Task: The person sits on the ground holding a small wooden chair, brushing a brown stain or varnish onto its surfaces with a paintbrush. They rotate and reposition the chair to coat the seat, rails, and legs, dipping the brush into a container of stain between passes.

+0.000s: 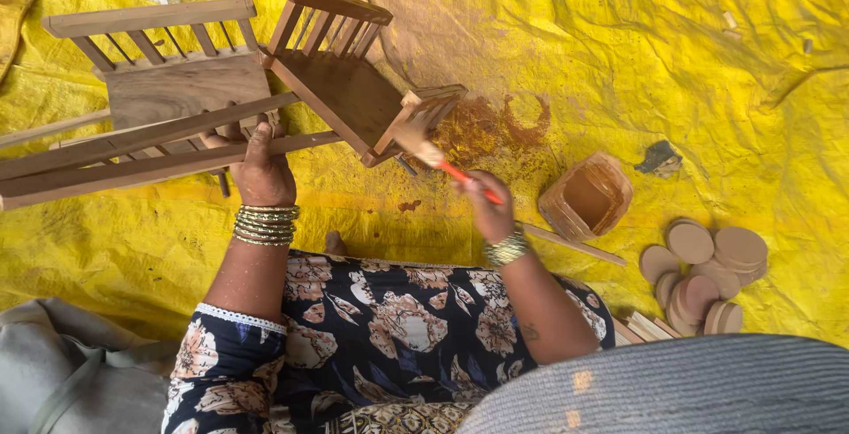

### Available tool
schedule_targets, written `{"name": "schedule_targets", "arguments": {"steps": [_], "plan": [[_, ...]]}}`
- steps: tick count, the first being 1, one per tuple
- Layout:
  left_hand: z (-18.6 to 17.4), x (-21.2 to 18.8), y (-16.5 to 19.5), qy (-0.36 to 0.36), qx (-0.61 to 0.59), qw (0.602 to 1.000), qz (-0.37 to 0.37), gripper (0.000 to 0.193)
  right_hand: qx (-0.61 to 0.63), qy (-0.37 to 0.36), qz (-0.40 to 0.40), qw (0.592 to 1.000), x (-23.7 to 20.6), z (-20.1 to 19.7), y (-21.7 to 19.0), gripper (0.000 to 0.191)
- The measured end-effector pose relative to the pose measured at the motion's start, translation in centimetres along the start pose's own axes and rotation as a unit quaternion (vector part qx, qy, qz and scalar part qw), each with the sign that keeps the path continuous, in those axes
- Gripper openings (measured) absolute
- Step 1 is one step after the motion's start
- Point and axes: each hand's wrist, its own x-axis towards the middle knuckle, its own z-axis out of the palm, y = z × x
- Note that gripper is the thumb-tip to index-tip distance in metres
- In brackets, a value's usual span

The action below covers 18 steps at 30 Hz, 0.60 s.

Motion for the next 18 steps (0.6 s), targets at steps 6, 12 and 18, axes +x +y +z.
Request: {"name": "schedule_targets", "arguments": {"steps": [6,12,18], "plan": [[-0.7,0.3,-0.5,-0.007,0.002,1.0,0.005,0.09,-0.232,-0.009,0.026,0.972,0.0,-0.3,0.2,0.033],[-1.0,0.2,-1.2,-0.019,0.013,1.0,0.001,0.095,-0.069,0.039,0.077,0.994,-0.3,-1.5,2.8,0.034],[-1.0,0.3,-1.2,-0.032,-0.004,0.999,0.001,0.099,-0.045,-0.007,-0.048,0.998,-1.3,1.6,-0.2,0.032]]}}
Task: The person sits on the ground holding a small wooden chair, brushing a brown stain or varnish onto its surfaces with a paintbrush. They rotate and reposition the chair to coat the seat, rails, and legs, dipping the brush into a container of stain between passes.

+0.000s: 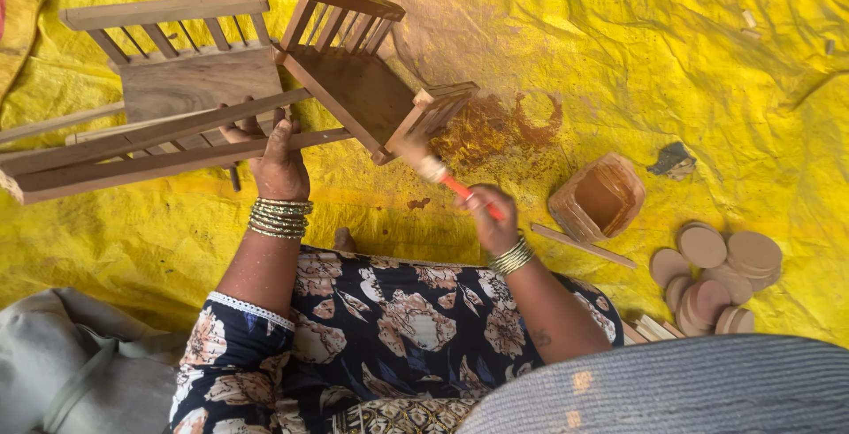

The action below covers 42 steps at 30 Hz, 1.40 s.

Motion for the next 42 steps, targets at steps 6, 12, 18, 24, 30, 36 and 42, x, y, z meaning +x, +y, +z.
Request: {"name": "schedule_targets", "arguments": {"steps": [6,12,18,24,30,36,42], "plan": [[1.1,-0.8,-0.2,0.021,0.043,0.999,-0.002,0.099,-0.222,-0.068,-0.008,0.973,0.9,0.5,-4.4,0.031],[0.9,-1.4,-0.7,0.01,0.058,0.998,0.026,0.096,-0.331,-0.043,0.044,0.942,1.3,-3.2,-2.0,0.033],[0.5,-1.3,-1.2,0.007,0.083,0.996,0.046,0.095,-0.318,0.018,0.092,0.943,2.1,-0.9,0.7,0.034],[0.4,-1.2,-0.6,0.038,0.053,0.998,0.006,0.097,-0.287,-0.056,0.005,0.956,0.7,3.3,-1.9,0.03],[0.2,-1.5,-0.7,0.043,0.058,0.997,0.009,0.098,-0.073,-0.033,0.064,0.995,0.3,0.9,0.7,0.03],[0.3,-1.2,-0.4,0.046,0.076,0.996,0.011,0.097,0.057,0.07,0.21,0.973,3.2,0.8,4.7,0.036],[0.7,-1.3,-0.2,0.051,0.073,0.996,0.013,0.093,-0.041,0.084,0.222,0.971,3.4,0.9,3.9,0.048]]}}
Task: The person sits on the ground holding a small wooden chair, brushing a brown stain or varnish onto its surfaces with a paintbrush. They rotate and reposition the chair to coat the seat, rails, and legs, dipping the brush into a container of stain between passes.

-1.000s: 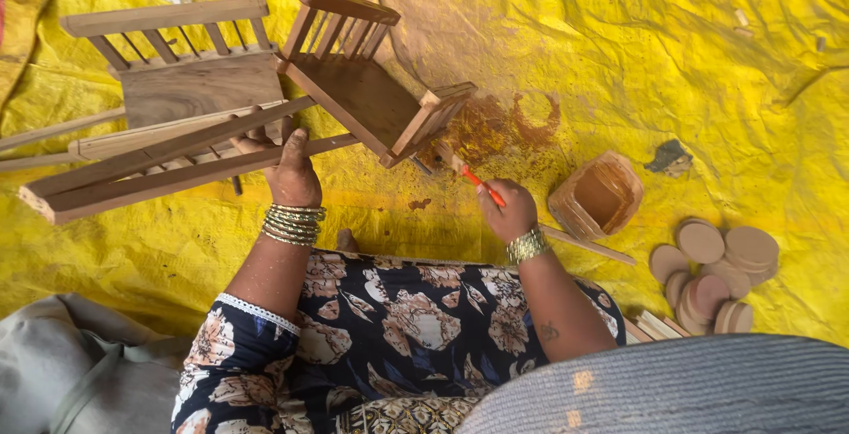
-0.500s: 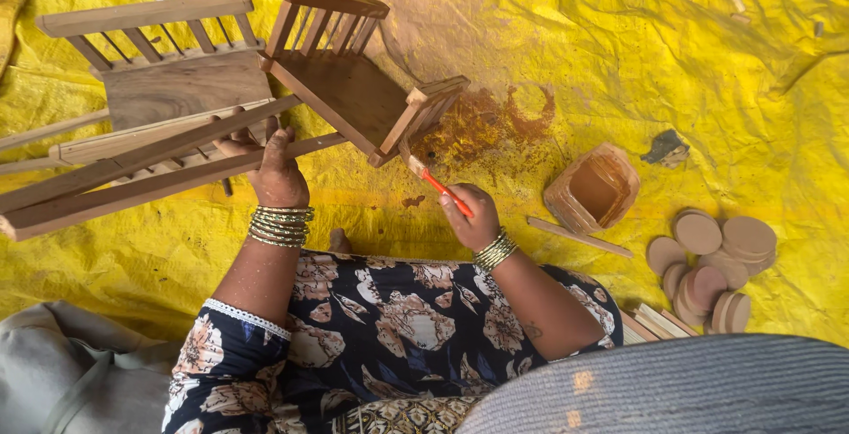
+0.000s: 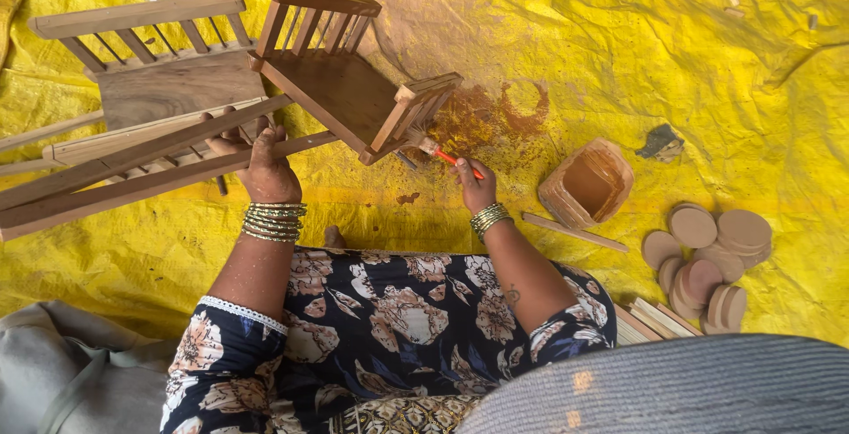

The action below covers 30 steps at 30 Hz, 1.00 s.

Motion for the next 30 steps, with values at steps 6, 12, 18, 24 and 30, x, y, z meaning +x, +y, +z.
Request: {"name": "schedule_targets", "arguments": {"steps": [6,12,18,24,30], "plan": [[0.4,0.1,0.4,0.005,-0.003,1.0,-0.007,0.093,0.031,-0.002,0.01,0.999,0.2,0.4,-0.6,0.049],[0.5,0.2,0.6,0.006,-0.01,1.0,-0.013,0.091,0.092,-0.015,0.061,0.994,0.5,-0.1,-0.6,0.047],[0.5,0.2,0.6,0.007,-0.003,1.0,-0.015,0.089,0.082,0.051,0.042,0.994,1.0,-0.8,-0.4,0.034],[0.7,0.1,0.6,0.026,0.01,0.999,-0.016,0.088,0.025,0.137,0.038,0.99,1.8,-1.5,-0.3,0.029],[0.4,-0.2,0.4,0.016,0.015,1.0,-0.02,0.086,0.002,0.034,0.048,0.998,1.2,0.9,-0.5,0.029]]}}
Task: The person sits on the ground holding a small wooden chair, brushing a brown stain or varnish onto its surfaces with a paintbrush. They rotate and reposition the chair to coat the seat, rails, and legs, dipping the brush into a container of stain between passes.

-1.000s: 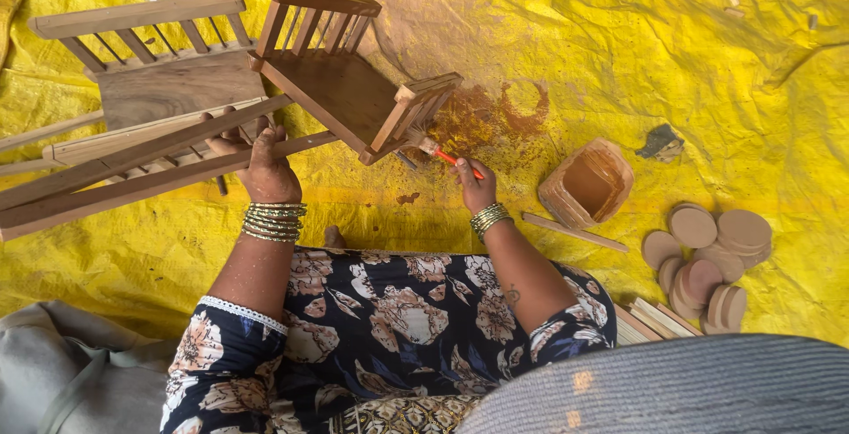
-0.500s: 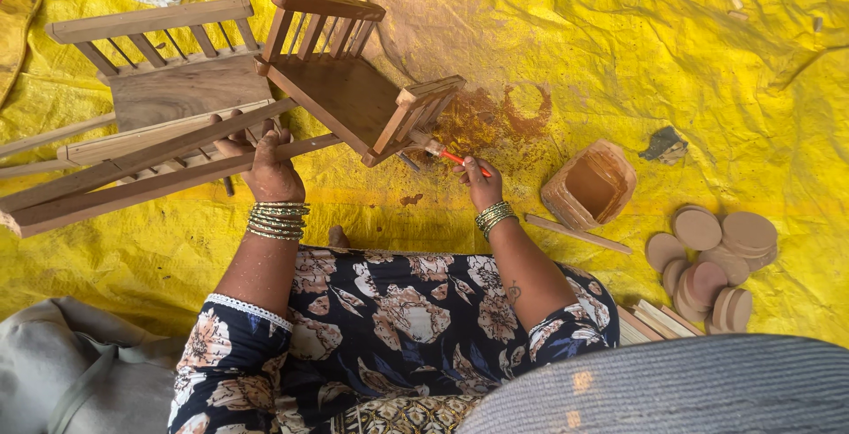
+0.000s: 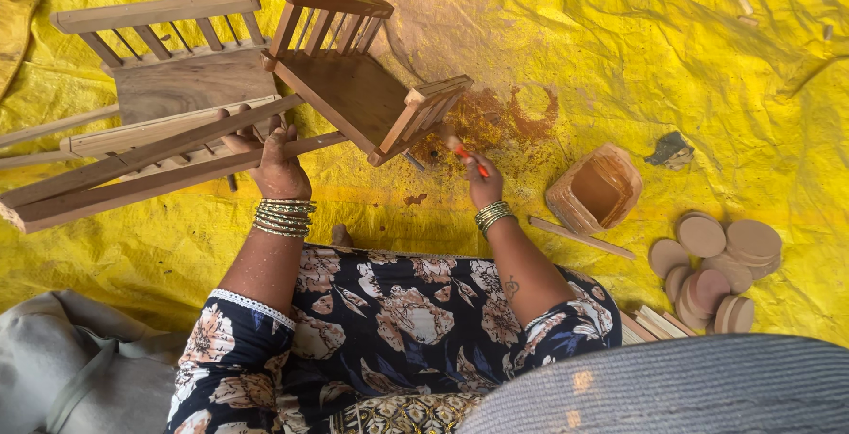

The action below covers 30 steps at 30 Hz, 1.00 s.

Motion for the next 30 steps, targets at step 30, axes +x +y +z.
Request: {"name": "schedule_targets", "arguments": {"steps": [30], "plan": [[-1.3,1.3,0.3,-0.112,0.007,0.994,-0.003,0.093,0.172,0.068,-0.055,0.981,-1.2,-2.3,-2.0,0.037]]}}
